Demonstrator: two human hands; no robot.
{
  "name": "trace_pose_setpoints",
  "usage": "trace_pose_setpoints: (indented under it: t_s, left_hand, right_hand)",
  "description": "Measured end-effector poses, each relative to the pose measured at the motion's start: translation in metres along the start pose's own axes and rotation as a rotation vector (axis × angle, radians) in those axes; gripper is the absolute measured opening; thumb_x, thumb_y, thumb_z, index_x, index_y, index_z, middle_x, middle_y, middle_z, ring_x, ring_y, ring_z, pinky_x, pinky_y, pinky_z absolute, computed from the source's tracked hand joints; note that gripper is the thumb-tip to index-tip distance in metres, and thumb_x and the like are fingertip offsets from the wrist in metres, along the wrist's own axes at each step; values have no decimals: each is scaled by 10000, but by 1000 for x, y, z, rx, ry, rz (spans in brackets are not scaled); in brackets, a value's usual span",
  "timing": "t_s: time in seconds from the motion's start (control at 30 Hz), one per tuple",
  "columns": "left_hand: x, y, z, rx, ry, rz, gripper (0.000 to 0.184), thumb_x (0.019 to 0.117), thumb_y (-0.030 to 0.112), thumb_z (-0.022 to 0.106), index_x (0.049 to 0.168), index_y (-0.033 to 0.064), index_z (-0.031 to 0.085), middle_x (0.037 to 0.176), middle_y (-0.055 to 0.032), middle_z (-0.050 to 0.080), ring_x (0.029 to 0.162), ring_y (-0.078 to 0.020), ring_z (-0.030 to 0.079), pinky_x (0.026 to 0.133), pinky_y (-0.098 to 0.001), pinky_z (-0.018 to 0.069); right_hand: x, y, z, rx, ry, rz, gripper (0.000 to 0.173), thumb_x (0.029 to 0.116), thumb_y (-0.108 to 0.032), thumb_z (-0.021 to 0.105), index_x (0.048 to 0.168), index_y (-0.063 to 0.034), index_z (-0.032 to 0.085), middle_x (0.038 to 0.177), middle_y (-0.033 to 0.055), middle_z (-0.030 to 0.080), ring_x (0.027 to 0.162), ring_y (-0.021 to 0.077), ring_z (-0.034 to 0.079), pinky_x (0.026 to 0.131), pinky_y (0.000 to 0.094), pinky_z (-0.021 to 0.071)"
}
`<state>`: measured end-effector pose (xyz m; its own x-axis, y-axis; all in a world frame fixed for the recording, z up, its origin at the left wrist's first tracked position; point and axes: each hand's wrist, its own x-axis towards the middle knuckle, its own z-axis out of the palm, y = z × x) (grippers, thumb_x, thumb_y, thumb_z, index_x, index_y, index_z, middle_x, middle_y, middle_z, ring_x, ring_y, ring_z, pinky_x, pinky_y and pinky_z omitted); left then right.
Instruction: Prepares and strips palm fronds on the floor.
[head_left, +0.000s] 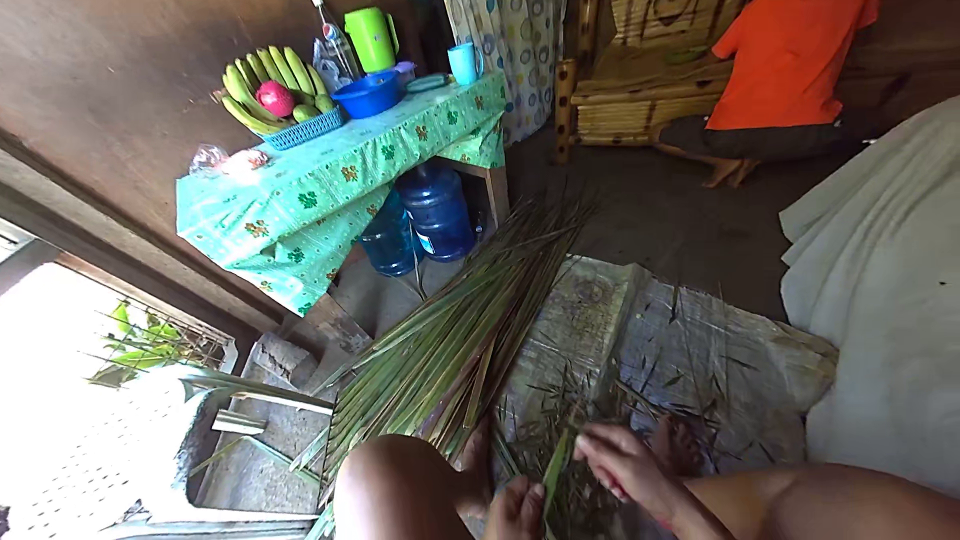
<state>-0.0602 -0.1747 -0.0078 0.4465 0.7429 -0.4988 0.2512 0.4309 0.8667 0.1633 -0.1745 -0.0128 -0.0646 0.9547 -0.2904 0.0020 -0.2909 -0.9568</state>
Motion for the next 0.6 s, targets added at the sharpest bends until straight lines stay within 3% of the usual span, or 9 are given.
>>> trace_pose_setpoints:
  t_s: [0.07, 0.17, 0.33, 0.5, 0.6]
  left_hand:
    - [10, 8, 0, -32, 51, 2, 265, 1101, 178, 409, 967, 44, 595, 601, 59, 473, 456, -16, 401, 443, -192, 368]
    - [19, 22, 2, -52, 105, 14, 258, 1097, 162, 413, 946, 51, 590, 640, 48, 494, 489, -27, 427, 472, -207, 390]
    - [18, 32, 7, -143, 123, -25, 249, 1109, 136, 371, 1000, 48, 578, 599, 50, 444, 438, -20, 361, 417, -183, 331]
    - [14, 26, 9, -173, 84, -74, 267, 1113, 140, 380, 905, 76, 534, 562, 53, 400, 413, -17, 324, 396, -170, 292]
    - [13, 25, 8, -173, 69, -75, 272, 1112, 142, 383, 894, 77, 533, 551, 54, 400, 405, -16, 321, 389, -170, 287]
  right_hand:
    - [-8, -3, 15, -180, -177, -70, 266, 998, -268, 532, 901, -64, 673, 591, -80, 478, 493, 12, 442, 487, 214, 392]
    - [-13, -3, 31, -397, -292, -216, 361, 1009, -323, 576, 869, -1, 665, 659, 72, 552, 588, 151, 520, 568, 360, 428]
    - [-4, 3, 28, -552, -44, -244, 434, 1012, -415, 549, 865, -24, 664, 642, 85, 555, 593, 204, 554, 568, 407, 449]
    - [6, 10, 19, -584, 235, -191, 423, 1033, -386, 487, 910, -29, 677, 652, 72, 560, 598, 196, 562, 575, 408, 471]
    - [4, 5, 12, -510, 131, -179, 412, 1028, -385, 503, 898, -37, 681, 662, 43, 551, 599, 146, 531, 583, 360, 448]
